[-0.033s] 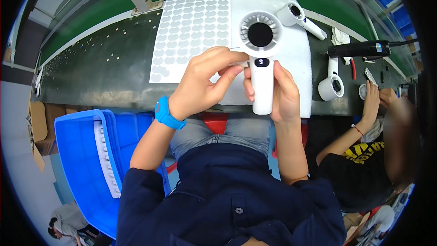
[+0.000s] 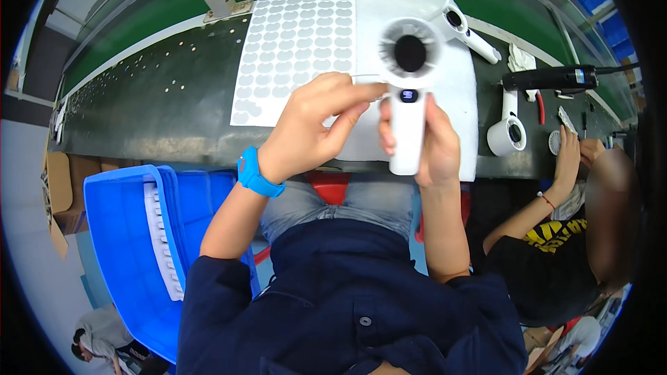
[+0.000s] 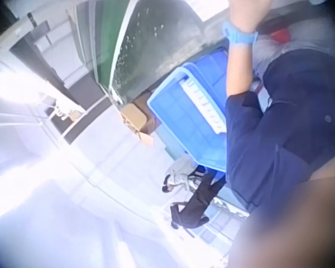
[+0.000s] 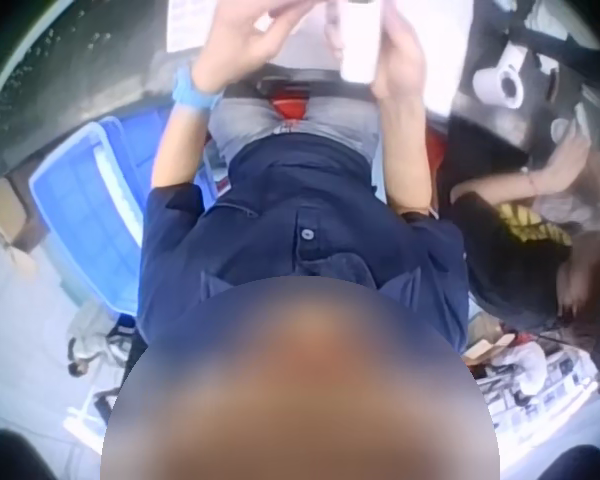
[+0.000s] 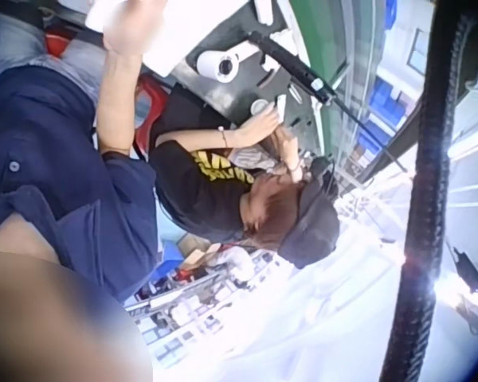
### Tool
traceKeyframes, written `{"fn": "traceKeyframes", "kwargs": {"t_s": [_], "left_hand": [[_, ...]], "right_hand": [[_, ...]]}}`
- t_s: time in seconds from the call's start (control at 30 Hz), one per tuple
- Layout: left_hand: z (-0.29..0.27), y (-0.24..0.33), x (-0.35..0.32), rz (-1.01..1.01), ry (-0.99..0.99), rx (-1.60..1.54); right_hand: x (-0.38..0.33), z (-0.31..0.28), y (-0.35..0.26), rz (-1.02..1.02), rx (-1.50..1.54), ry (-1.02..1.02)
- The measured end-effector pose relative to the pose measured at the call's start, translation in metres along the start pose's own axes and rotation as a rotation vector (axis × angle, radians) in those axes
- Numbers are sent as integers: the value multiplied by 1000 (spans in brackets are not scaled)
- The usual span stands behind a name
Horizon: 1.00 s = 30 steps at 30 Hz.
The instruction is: Assembling handheld electronics, specifically hair dryers, using an electric screwdriver and applying stickers at a manufacturing station.
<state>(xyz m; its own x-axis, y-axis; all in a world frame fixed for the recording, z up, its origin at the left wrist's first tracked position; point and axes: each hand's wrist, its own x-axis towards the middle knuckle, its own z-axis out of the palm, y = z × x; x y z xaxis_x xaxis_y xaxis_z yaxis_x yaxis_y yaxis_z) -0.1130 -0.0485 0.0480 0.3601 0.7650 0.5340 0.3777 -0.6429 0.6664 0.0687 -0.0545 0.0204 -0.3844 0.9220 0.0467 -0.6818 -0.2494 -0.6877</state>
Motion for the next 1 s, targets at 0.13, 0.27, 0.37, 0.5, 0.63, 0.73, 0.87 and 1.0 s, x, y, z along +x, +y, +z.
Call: {"fn": "traceKeyframes", "kwargs": {"t_s": [0.13,0.27,0.37,0.5,0.63,0.73,0.87,1.0], "left_hand": [[-2,-2,-17,-147,-121,173],[23,-3,-41,-195,103,-9],[46,42,-63,-483,344,-693],[6,58,-95,-537,258,-155],[-55,99,-137,-961,513,-248],[-99,125,-176,-831,826,238],[-173,159,-254,-1064,1170,624],[-194,165,-390,-1473,1135,735]], "right_hand": [[-5,-10,-4,-151,207,-49],[-17,10,8,-165,-281,8],[-30,41,33,-221,-655,42],[-20,59,54,-352,-999,-188],[-4,75,68,-326,-1096,-482],[-3,73,66,-243,-1017,-273],[9,32,65,-283,-1019,-42],[18,4,78,-133,-975,-81]]}}
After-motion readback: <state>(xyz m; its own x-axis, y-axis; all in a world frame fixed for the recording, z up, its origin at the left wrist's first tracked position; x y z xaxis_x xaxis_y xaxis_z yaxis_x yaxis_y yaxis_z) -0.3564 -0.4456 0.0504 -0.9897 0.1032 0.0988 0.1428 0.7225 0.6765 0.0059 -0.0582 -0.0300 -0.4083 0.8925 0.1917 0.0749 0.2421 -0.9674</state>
